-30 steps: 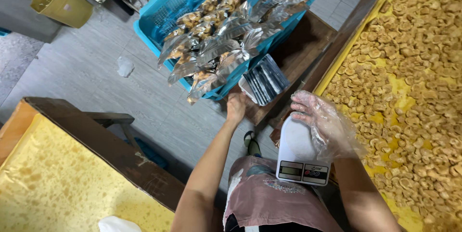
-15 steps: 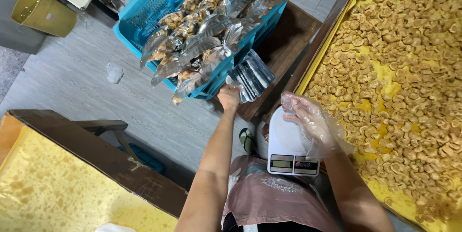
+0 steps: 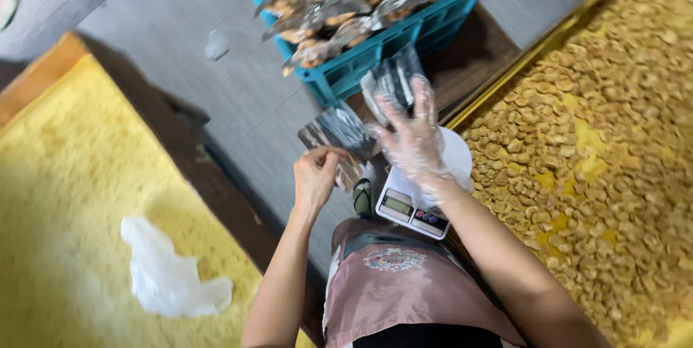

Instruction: The person scoops cashews from a yellow tray into clear plastic bags, weighs each bag on a digital scale, and places the filled bags into a blue crate. The process is repeated multiple times with consistent hand motions.

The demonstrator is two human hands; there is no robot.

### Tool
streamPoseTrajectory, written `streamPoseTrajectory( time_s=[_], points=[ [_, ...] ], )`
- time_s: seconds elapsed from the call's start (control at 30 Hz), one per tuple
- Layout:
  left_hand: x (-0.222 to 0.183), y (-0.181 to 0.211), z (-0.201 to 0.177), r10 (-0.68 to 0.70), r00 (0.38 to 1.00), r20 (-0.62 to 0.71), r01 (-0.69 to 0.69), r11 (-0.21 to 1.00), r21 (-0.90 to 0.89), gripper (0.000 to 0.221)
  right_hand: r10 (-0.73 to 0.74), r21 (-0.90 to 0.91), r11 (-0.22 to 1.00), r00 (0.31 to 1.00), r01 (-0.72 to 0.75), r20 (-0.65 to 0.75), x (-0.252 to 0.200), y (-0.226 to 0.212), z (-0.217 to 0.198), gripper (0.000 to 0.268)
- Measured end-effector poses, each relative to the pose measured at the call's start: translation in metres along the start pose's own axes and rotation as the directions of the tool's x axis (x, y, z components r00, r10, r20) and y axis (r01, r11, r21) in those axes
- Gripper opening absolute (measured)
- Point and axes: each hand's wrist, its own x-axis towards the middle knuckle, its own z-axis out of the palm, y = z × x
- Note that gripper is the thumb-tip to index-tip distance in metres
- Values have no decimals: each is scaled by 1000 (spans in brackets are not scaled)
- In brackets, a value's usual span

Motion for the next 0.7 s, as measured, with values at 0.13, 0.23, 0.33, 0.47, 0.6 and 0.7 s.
streamPoseTrajectory(
  time_s=[0.13,0.23,0.33,0.47,0.6,0.7],
  points=[
    [-81,25,-1,-304,946,111,296,952,81,47,-562,-265,803,826,533,-44,-30,-31,30,56],
    [-124,18,4,-434,882,183,467,859,-211,45,-758,-338,611,652,716,10,-56,-52,44,61],
    [-160,-4,8,-427,892,152,451,801,-393,38,-818,-158,536,557,829,145,-77,-70,51,63],
    [-203,-35,25,-435,893,117,420,708,-567,30,-846,-252,257,343,933,408,-104,-92,60,60],
    [-236,-61,29,-461,885,61,367,613,-700,22,-750,-43,196,178,980,637,-138,-112,84,65],
    [-276,-71,14,-527,849,-32,380,651,-657,21,-690,32,224,136,974,711,-170,-123,109,52]
  ],
)
